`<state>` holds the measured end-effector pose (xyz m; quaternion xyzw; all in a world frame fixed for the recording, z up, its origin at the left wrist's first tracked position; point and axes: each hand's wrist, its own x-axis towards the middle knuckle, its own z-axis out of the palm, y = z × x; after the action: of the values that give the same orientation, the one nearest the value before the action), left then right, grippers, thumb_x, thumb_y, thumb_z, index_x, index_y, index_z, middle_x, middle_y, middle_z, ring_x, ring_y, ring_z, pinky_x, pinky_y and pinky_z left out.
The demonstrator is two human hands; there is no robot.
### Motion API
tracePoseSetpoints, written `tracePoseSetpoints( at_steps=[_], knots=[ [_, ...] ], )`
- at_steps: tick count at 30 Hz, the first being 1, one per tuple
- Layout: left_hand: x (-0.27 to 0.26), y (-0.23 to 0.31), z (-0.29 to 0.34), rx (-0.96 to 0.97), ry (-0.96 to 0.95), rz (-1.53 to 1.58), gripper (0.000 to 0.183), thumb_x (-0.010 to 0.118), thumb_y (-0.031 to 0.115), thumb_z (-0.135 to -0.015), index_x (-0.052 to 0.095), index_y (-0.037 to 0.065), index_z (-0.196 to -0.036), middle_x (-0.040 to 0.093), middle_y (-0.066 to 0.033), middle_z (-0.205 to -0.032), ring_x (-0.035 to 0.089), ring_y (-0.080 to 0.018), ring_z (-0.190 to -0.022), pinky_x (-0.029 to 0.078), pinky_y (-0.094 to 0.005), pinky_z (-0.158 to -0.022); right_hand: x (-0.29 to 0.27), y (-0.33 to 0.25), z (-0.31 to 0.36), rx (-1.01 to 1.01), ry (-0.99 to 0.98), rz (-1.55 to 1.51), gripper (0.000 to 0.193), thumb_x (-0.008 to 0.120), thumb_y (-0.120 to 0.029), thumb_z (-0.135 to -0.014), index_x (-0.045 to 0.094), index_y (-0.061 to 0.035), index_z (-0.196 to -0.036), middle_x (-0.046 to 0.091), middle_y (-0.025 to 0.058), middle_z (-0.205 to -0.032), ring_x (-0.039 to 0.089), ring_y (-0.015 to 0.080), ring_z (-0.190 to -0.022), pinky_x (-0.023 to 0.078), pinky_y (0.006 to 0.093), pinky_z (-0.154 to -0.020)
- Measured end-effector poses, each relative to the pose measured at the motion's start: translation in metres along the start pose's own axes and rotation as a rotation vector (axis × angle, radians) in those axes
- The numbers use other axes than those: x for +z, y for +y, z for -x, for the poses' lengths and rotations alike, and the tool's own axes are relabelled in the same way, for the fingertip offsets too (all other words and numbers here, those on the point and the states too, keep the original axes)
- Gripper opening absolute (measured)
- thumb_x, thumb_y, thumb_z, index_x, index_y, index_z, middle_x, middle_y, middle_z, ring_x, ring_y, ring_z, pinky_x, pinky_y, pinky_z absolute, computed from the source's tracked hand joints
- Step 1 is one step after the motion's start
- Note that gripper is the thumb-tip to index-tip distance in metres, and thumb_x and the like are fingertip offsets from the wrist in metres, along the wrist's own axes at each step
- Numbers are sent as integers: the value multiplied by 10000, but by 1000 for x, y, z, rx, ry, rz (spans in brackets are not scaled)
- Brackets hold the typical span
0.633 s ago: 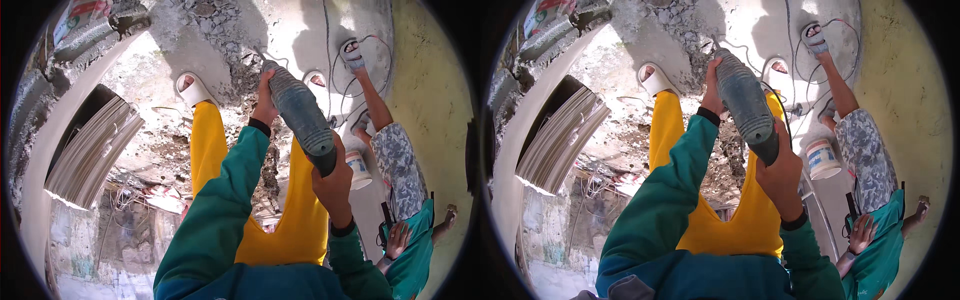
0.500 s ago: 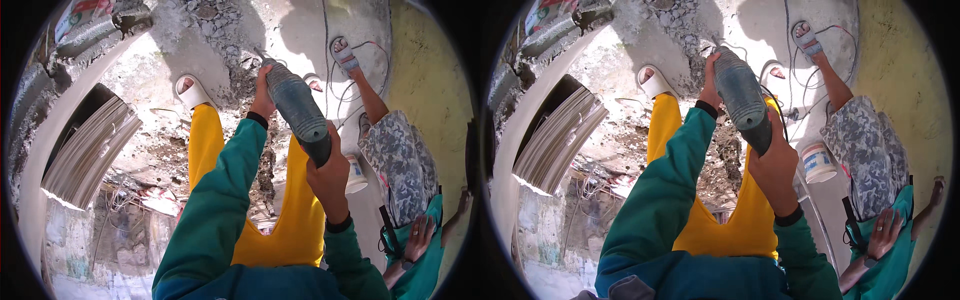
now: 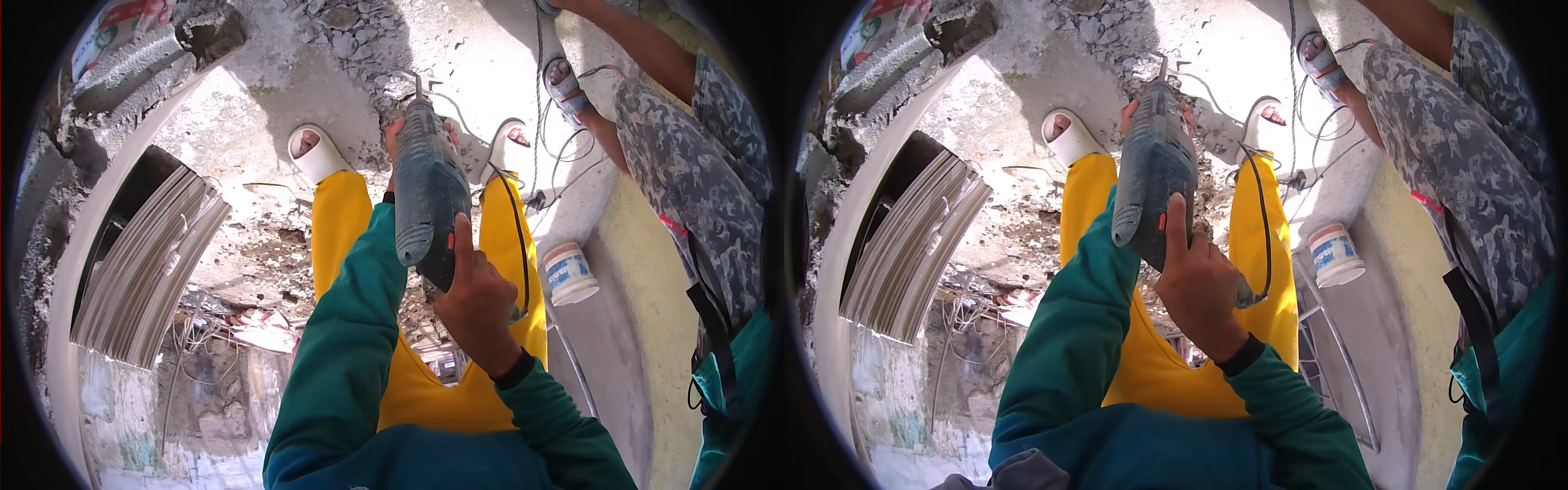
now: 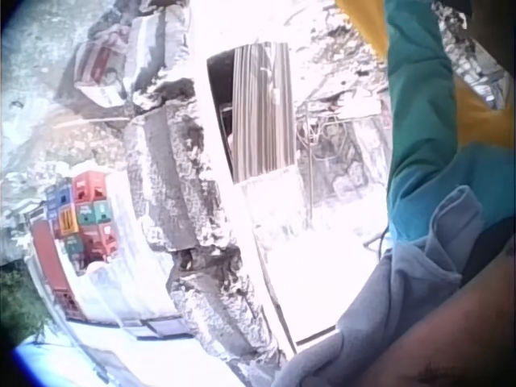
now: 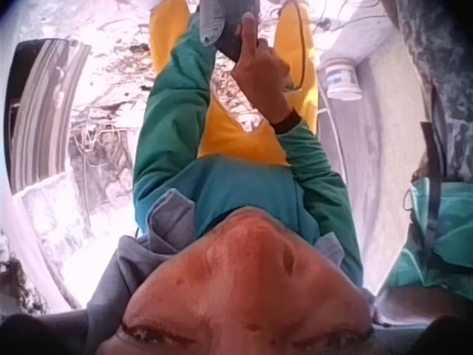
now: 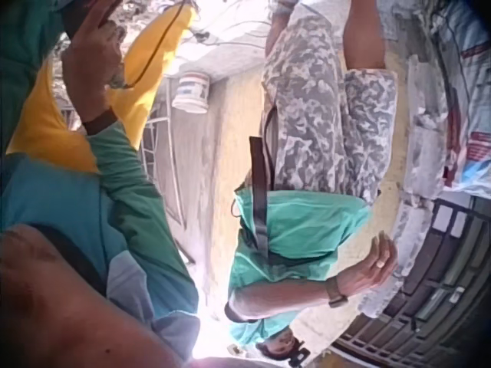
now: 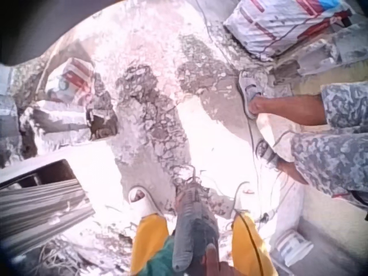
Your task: Drilling and breaking a concrete floor using a hammer drill.
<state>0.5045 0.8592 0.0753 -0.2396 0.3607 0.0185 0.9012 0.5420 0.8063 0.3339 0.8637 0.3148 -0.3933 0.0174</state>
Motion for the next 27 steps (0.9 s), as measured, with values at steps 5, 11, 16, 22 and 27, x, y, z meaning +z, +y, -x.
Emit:
tracePoseSetpoints(
  at_steps=[5,11,16,22,27],
  knots=[
    [4,2,1,-25,-69,68,605,514,558,-799,572,-22,-960,628,-176,-874,628,-293,-824,531,-412,-735,-18,3,-19,49,-75,-1,903,685,-16,-598,350,-61,-1436,642,156,-846,668,352,-706,517,420,-596],
    [6,4,-36,205,78,43,424,520,483,-867,607,75,-945,659,-86,-870,655,-235,-818,541,-394,-774,-52,21,-60,87,-89,-36,808,653,-45,-627,395,-95,-1391,663,179,-775,663,370,-642,517,444,-579],
    [20,5,-72,270,99,11,428,519,541,-869,604,125,-921,644,-7,-820,617,-169,-683,505,-314,-582,-80,60,-107,20,31,-5,663,669,-55,-686,488,-112,-1321,677,197,-788,665,401,-694,535,464,-651],
    [52,13,-89,274,183,143,363,509,533,-830,576,183,-759,590,71,-695,377,-97,-433,369,-228,-467,-115,48,-168,-163,-18,87,614,669,1,-617,573,-58,-1220,678,228,-892,663,400,-858,540,445,-773],
    [73,28,-100,418,231,331,376,463,538,-813,558,184,-730,525,81,-649,287,-118,-441,371,-283,-532,-137,25,-236,-374,-87,246,577,727,-10,-648,584,-32,-1207,668,218,-1035,660,381,-930,513,391,-843]
  ],
)
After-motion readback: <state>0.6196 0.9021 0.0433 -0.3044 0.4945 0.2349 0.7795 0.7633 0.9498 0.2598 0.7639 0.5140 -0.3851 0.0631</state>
